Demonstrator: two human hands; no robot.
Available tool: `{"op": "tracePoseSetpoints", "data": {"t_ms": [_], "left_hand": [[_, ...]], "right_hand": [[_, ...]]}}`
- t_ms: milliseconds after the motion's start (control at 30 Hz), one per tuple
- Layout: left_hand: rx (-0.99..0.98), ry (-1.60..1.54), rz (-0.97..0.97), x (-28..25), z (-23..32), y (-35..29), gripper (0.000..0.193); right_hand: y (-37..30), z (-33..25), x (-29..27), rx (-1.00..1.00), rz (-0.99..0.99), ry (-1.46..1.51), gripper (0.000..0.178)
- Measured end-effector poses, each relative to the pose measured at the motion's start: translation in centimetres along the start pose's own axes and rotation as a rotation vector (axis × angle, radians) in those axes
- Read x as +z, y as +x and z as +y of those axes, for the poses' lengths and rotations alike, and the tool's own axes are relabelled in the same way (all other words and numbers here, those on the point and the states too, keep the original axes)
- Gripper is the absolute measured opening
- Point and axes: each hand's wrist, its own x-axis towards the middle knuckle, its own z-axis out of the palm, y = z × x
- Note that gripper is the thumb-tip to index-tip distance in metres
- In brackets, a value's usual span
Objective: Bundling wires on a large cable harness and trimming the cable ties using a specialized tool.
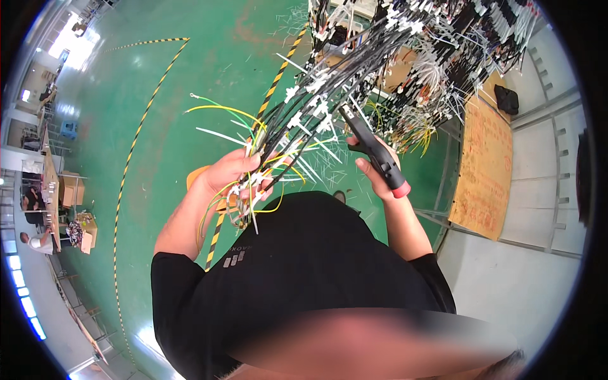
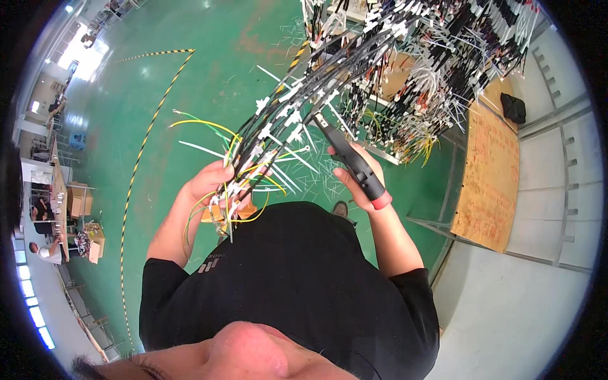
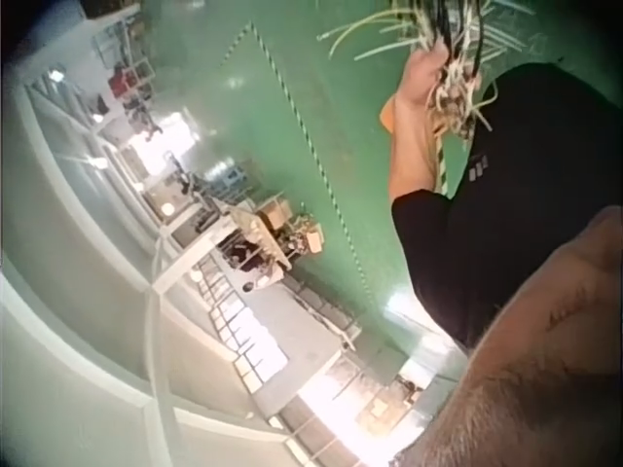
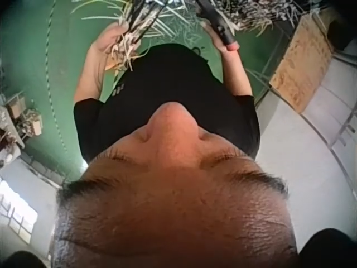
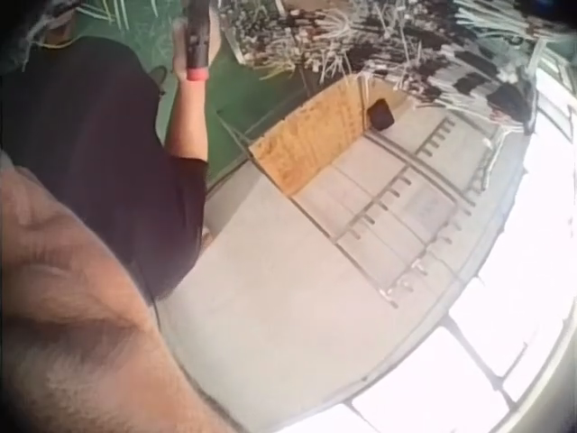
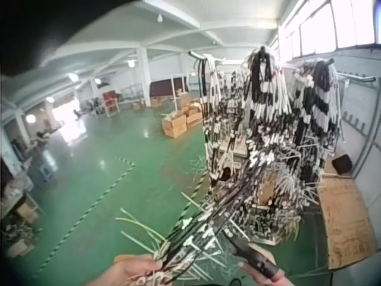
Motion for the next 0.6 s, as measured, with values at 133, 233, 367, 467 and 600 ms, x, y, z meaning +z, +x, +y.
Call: {"op": "tracePoseSetpoints", "data": {"t_ms": [133, 233, 367, 467, 600], "left_hand": [[-0.073, 0.282, 0.064, 0.9, 0.5, 0.5, 0.077], [-0.046, 0.483, 0.14, 0.8, -1.1, 0.7, 0.076], [-0.099, 0.819, 0.264, 1.3, -1.9, 1.7, 0.048], [-0.075, 1.318, 0.42, 1.4, -2.6, 2.6, 0.044], [0.208, 1.695, 0.723, -0.9, -5.3, 4.4, 0.059]], "right_hand": [[-1.3, 1.1, -0.4, -0.047, 0.19, 0.167, 0.046], [-1.4, 1.6, -1.2, -0.022, 0.245, 0.286, 0.048], [-1.6, 0.7, -1.8, -0.024, 0.308, 0.285, 0.053], [-1.4, 0.1, -3.6, -0.04, 0.294, 0.085, 0.056], [0.3, -5.1, -5.3, -0.147, 0.246, -0.127, 0.043]]}}
